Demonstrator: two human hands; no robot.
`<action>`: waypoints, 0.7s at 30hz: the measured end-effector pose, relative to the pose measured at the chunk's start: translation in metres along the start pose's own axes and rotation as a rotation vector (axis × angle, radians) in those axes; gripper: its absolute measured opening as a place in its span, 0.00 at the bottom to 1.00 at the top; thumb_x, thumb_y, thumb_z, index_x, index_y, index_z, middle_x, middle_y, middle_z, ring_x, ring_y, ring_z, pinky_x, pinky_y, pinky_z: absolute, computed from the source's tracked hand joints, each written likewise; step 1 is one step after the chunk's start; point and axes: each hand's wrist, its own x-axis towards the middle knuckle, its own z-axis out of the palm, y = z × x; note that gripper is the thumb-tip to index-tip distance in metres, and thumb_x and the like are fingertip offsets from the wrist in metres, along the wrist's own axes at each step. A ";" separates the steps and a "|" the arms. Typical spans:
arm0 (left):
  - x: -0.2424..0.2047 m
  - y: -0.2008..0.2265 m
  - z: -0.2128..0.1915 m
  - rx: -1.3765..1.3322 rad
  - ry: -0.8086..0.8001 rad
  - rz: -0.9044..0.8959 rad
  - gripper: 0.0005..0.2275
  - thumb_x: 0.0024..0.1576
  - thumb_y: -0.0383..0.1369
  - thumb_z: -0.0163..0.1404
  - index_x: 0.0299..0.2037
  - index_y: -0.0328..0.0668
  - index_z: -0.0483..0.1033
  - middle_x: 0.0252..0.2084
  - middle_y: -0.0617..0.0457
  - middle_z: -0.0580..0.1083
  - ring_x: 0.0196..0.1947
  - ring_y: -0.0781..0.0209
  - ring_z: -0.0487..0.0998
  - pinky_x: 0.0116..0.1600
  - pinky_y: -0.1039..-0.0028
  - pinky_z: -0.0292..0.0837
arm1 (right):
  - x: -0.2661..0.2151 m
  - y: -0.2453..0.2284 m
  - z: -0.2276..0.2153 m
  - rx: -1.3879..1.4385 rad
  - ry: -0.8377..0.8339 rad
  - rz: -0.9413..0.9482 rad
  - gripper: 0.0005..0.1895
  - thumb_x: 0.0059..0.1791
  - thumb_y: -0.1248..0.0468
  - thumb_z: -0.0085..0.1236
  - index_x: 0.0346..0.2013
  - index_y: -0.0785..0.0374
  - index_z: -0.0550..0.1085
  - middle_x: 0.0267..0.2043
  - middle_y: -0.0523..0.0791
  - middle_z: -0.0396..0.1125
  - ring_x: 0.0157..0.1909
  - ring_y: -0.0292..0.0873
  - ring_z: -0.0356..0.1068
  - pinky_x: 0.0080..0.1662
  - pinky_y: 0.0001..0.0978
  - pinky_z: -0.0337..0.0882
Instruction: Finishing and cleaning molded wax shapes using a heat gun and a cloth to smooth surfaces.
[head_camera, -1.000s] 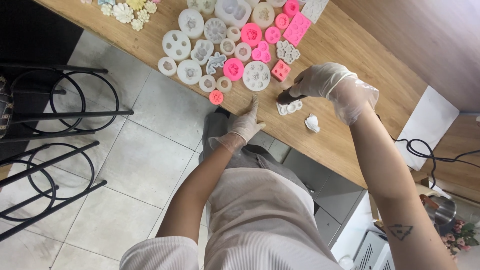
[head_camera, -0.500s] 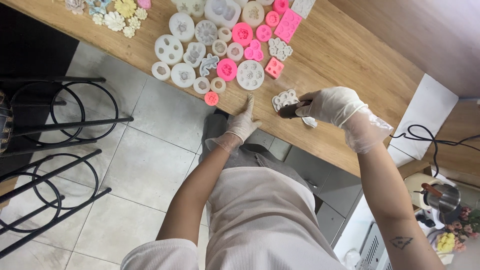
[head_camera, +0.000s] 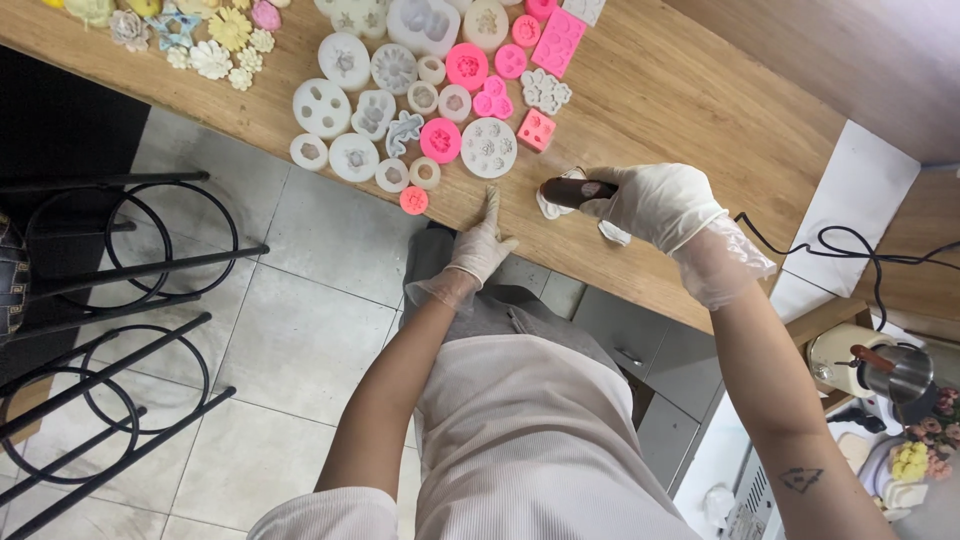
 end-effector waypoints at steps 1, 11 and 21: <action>0.001 0.010 -0.011 -0.028 -0.121 -0.136 0.54 0.49 0.36 0.65 0.77 0.50 0.30 0.42 0.40 0.75 0.41 0.43 0.78 0.50 0.61 0.74 | -0.003 -0.004 -0.003 -0.014 -0.016 0.017 0.28 0.47 0.39 0.57 0.62 0.35 0.73 0.40 0.46 0.77 0.41 0.52 0.75 0.45 0.41 0.74; 0.003 0.016 -0.019 -0.074 -0.293 -0.332 0.52 0.53 0.35 0.61 0.77 0.54 0.27 0.32 0.47 0.77 0.34 0.48 0.81 0.46 0.61 0.76 | -0.002 0.004 0.003 -0.013 0.041 0.016 0.25 0.50 0.40 0.55 0.60 0.37 0.75 0.38 0.44 0.77 0.40 0.51 0.75 0.43 0.43 0.73; 0.003 0.052 -0.047 -0.107 -0.319 -0.400 0.50 0.55 0.33 0.59 0.78 0.52 0.26 0.27 0.46 0.75 0.31 0.47 0.81 0.45 0.61 0.77 | 0.004 0.020 0.007 -0.008 0.079 0.042 0.28 0.48 0.37 0.57 0.61 0.39 0.74 0.37 0.46 0.77 0.39 0.51 0.75 0.42 0.42 0.74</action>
